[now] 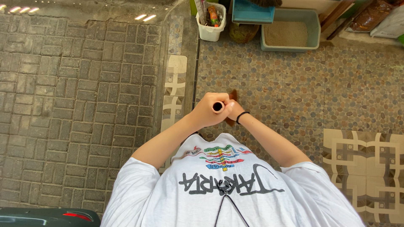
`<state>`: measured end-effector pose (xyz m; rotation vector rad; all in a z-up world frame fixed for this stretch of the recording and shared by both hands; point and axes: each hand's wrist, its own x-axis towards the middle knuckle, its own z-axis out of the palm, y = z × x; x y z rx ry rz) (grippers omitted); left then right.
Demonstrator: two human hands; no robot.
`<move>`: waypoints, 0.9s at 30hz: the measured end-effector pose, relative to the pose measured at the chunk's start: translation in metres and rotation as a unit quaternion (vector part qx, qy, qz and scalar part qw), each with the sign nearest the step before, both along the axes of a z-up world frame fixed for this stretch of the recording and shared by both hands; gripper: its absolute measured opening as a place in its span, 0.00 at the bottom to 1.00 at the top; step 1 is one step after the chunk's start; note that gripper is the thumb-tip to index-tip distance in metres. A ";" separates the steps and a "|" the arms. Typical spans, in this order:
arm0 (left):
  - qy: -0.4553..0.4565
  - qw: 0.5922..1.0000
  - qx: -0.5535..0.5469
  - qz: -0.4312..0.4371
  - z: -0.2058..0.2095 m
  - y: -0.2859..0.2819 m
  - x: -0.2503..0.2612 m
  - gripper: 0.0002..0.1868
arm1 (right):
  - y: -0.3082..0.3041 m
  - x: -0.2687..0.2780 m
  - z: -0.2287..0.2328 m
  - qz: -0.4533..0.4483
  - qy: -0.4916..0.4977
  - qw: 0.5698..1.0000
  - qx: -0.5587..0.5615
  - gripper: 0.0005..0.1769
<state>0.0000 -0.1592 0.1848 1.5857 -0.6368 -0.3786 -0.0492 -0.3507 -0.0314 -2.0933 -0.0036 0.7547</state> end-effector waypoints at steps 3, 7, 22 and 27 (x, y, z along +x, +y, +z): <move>-0.064 0.997 0.046 -0.008 0.016 0.003 0.002 0.13 | 0.028 0.016 0.033 -0.033 -0.011 0.977 0.212 0.16; -0.193 0.979 0.063 -0.004 0.010 -0.001 0.006 0.16 | 0.035 0.023 0.053 -0.071 0.009 0.903 0.424 0.21; -0.110 0.991 -0.071 0.010 0.078 0.082 0.061 0.12 | 0.055 0.071 0.094 0.028 -0.271 0.961 -0.051 0.09; 0.110 0.989 -0.096 -0.006 0.006 0.074 0.082 0.07 | -0.004 0.054 0.051 0.006 -0.197 0.968 -0.157 0.09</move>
